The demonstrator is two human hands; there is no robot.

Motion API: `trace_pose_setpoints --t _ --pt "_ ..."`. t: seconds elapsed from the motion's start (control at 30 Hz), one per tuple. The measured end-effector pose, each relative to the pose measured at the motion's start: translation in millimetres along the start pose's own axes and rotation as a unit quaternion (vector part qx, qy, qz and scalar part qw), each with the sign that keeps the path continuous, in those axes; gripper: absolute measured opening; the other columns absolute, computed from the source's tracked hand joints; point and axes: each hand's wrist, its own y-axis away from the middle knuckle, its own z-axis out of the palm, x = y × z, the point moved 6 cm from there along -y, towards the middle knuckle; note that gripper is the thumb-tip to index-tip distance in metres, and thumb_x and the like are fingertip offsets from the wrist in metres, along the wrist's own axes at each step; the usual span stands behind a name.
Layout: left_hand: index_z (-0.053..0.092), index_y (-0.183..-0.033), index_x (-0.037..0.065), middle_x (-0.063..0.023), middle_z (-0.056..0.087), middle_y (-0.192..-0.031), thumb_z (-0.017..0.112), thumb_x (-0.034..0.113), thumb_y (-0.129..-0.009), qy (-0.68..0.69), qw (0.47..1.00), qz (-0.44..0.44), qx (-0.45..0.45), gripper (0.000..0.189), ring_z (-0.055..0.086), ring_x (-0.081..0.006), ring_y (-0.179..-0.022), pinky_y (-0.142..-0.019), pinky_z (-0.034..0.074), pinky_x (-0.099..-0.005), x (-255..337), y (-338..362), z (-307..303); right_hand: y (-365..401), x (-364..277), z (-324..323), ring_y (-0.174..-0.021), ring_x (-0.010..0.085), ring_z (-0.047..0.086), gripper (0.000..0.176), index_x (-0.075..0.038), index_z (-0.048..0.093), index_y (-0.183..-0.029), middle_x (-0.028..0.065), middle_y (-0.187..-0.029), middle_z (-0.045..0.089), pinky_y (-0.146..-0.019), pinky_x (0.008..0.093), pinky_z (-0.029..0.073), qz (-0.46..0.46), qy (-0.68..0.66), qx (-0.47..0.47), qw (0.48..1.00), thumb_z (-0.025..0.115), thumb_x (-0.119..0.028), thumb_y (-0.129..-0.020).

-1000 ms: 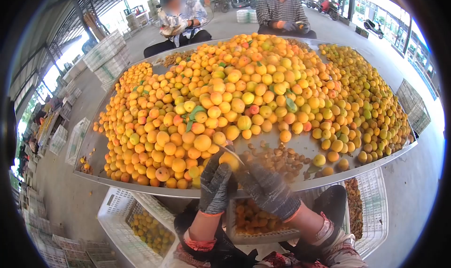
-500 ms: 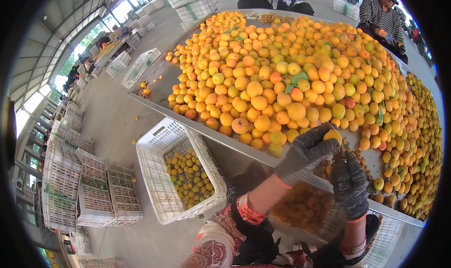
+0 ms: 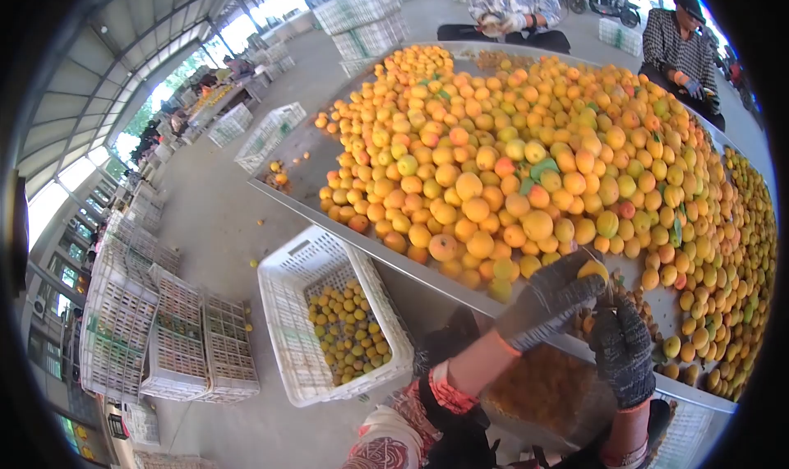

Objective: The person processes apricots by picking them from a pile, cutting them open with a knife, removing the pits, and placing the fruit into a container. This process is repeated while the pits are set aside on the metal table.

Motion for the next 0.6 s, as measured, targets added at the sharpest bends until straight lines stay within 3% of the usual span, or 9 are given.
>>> trace_pose_setpoints --t 0.03,0.1,0.17,0.23,0.27,0.3,0.37,0.5,0.6 --pt "0.051 -0.114 0.000 -0.0017 0.055 -0.101 0.057 0.018 -0.086 0.072 0.996 0.022 0.047 0.033 0.050 -0.0076 -0.091 -0.078 0.042 -0.0216 -9 0 2 -1 9 4 -0.076 0.0105 0.055 0.035 0.002 0.046 -0.117 0.0050 -0.094 0.058 -0.063 0.0224 0.046 -0.012 -0.007 -0.002 1.000 0.054 -0.012 -0.085" --pt "0.049 -0.116 0.000 -0.0027 0.055 -0.103 0.057 0.020 -0.087 0.068 0.993 0.031 0.090 0.037 0.050 -0.0079 -0.092 -0.080 0.042 -0.0216 -18 -3 0 -1 9 8 -0.065 0.0063 0.049 0.026 0.001 0.050 -0.109 0.0004 -0.082 0.055 -0.055 0.0210 0.042 -0.164 0.114 0.077 0.977 0.052 -0.013 -0.088" --pt "0.049 -0.117 0.000 -0.0028 0.055 -0.104 0.057 0.021 -0.087 0.084 0.991 0.021 0.097 0.037 0.050 -0.0079 -0.092 -0.080 0.042 -0.0217 -20 -5 0 -2 4 17 -0.067 0.0060 0.049 0.025 0.001 0.051 -0.108 -0.0005 -0.081 0.055 -0.056 0.0201 0.042 -0.140 0.137 0.049 0.979 0.052 -0.015 -0.088" --pt "0.049 -0.117 0.000 -0.0028 0.054 -0.104 0.057 0.021 -0.087 0.103 0.989 0.005 0.106 0.038 0.050 -0.0079 -0.092 -0.080 0.042 -0.0218 -21 -4 1 3 13 22 -0.068 0.0058 0.049 0.024 0.000 0.052 -0.107 -0.0012 -0.081 0.055 -0.057 0.0195 0.041 -0.128 0.068 0.111 0.983 0.051 -0.016 -0.089" --pt "0.049 -0.117 0.000 -0.0030 0.055 -0.104 0.057 0.022 -0.087 0.157 0.982 -0.018 0.105 0.038 0.050 -0.0078 -0.092 -0.080 0.042 -0.0219 -24 -2 4 2 18 24 -0.072 0.0057 0.049 0.025 -0.002 0.051 -0.111 0.0001 -0.087 0.055 -0.060 0.0194 0.042 -0.032 -0.129 0.064 0.989 0.050 -0.016 -0.090" --pt "0.049 -0.117 0.000 -0.0033 0.055 -0.104 0.057 0.022 -0.087 0.210 0.971 -0.040 0.104 0.039 0.050 -0.0078 -0.092 -0.080 0.042 -0.0220 -27 -1 7 1 23 26 -0.072 0.0057 0.049 0.025 -0.002 0.051 -0.111 0.0001 -0.087 0.055 -0.060 0.0194 0.042 -0.033 -0.130 0.063 0.989 0.050 -0.016 -0.090" --pt "0.049 -0.117 0.001 -0.0032 0.055 -0.104 0.056 0.023 -0.087 0.170 0.978 -0.012 0.117 0.038 0.050 -0.0075 -0.091 -0.079 0.043 -0.0220 -28 -3 6 -3 36 25 -0.079 0.0064 0.053 0.027 -0.002 0.050 -0.113 0.0010 -0.097 0.057 -0.063 0.0199 0.045 -0.062 -0.125 0.122 0.983 0.050 -0.014 -0.089" --pt "0.051 -0.112 0.001 -0.0036 0.056 -0.101 0.054 0.022 -0.088 0.127 0.988 -0.004 0.086 0.032 0.050 -0.0077 -0.090 -0.078 0.043 -0.0226 -27 0 11 -3 33 28 -0.079 0.0070 0.053 0.028 -0.002 0.049 -0.114 0.0011 -0.096 0.057 -0.063 0.0198 0.045 -0.067 -0.118 0.106 0.985 0.049 -0.015 -0.090" --pt "0.052 -0.111 0.000 -0.0062 0.059 -0.095 0.051 0.024 -0.090 0.023 0.998 -0.002 0.055 0.032 0.052 -0.0089 -0.086 -0.076 0.044 -0.0246 -25 -1 14 -7 35 26 -0.087 0.0095 0.052 0.028 0.000 0.048 -0.117 0.0050 -0.103 0.056 -0.073 0.0222 0.044 -0.074 -0.185 0.119 0.973 0.046 -0.011 -0.091"
